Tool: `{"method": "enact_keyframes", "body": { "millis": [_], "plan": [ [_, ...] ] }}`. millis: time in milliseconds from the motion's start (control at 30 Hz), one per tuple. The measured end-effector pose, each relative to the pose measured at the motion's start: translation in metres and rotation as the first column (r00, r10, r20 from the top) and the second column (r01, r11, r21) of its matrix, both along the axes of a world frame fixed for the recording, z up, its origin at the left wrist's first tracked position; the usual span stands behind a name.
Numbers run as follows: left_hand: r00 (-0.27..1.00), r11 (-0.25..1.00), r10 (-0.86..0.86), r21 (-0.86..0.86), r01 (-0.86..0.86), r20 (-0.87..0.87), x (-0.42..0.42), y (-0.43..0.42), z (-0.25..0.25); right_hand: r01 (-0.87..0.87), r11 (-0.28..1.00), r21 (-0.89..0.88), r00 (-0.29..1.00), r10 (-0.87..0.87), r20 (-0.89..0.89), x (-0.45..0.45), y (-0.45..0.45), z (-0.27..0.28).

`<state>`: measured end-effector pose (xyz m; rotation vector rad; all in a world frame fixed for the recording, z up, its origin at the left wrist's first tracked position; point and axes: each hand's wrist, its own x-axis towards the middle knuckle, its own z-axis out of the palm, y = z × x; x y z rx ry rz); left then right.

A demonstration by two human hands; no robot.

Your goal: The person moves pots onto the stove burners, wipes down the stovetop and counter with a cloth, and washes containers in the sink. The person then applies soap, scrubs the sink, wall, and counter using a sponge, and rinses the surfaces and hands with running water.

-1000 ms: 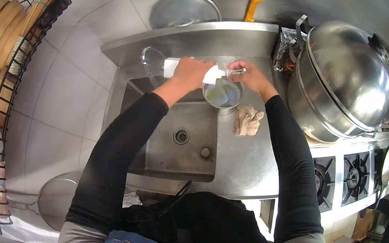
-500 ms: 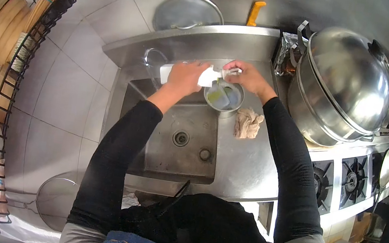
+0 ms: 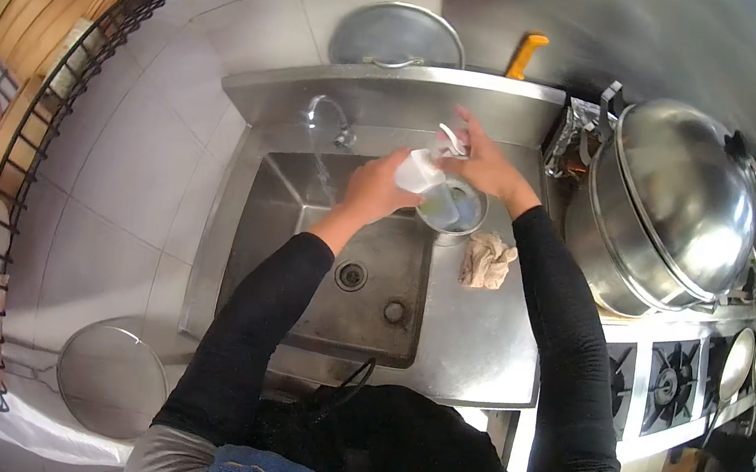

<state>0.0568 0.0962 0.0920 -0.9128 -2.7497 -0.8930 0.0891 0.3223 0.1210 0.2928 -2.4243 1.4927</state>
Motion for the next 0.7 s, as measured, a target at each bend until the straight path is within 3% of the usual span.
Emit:
{"method": "enact_keyframes", "body": {
  "millis": [100, 167, 200, 233, 300, 333, 367, 433, 533, 567, 633, 667, 700],
  "plan": [
    [0.998, 0.999, -0.004, -0.033, 0.002, -0.062, 0.011, -0.008, 0.001, 0.008, 0.988, 0.152, 0.957, -0.051, 0.284, -0.004, -0.011, 0.008],
    [0.997, 0.997, 0.068, 0.028, -0.068, 0.028, 0.017, -0.017, 0.005, -0.018, 1.000, 0.003, 0.974, 0.017, 0.226, 0.007, -0.029, 0.013],
    [0.993, 0.998, 0.059, 0.012, -0.060, 0.102, 0.017, -0.023, 0.006, -0.161, 0.984, -0.082, 0.981, 0.168, 0.098, -0.002, -0.029, -0.010],
    [0.990, 0.997, 0.078, 0.017, -0.080, 0.113, 0.015, -0.031, 0.002, -0.179, 0.981, -0.078, 0.976, 0.187, 0.110, -0.004, -0.038, -0.009],
    [0.987, 0.997, 0.048, 0.056, -0.057, 0.151, 0.017, -0.042, -0.016, 0.026, 0.975, 0.222, 0.955, -0.089, 0.281, -0.005, -0.049, -0.016],
    [0.978, 0.995, 0.050, 0.069, -0.065, 0.200, 0.017, -0.050, -0.017, 0.021, 0.986, 0.166, 0.972, -0.059, 0.229, -0.002, -0.056, -0.021],
    [0.976, 0.992, 0.084, 0.073, -0.101, 0.203, 0.021, -0.056, -0.021, 0.008, 0.987, 0.160, 0.957, -0.054, 0.286, 0.003, -0.064, -0.026],
    [0.971, 0.992, 0.081, 0.073, -0.099, 0.224, 0.019, -0.068, -0.030, -0.169, 0.984, -0.049, 0.975, 0.174, 0.137, 0.004, -0.076, -0.037],
    [0.969, 0.982, 0.177, 0.027, -0.184, 0.171, 0.030, -0.081, -0.030, -0.135, 0.991, -0.008, 0.968, 0.134, 0.210, 0.005, -0.098, -0.047],
    [0.977, 0.976, 0.192, 0.082, -0.200, 0.097, 0.033, -0.088, -0.039, -0.156, 0.988, -0.011, 0.968, 0.155, 0.196, 0.001, -0.105, -0.055],
    [0.962, 0.977, 0.186, 0.066, -0.203, 0.199, 0.035, -0.100, -0.046, -0.156, 0.986, -0.052, 0.971, 0.163, 0.177, 0.004, -0.118, -0.073],
    [0.960, 0.980, 0.179, 0.051, -0.194, 0.215, 0.038, -0.107, -0.048, -0.192, 0.963, -0.186, 0.957, 0.227, 0.183, 0.011, -0.130, -0.068],
    [0.955, 0.983, 0.166, 0.035, -0.180, 0.245, 0.041, -0.112, -0.053, -0.207, 0.964, -0.164, 0.957, 0.235, 0.168, 0.010, -0.135, -0.077]
  ]
}}
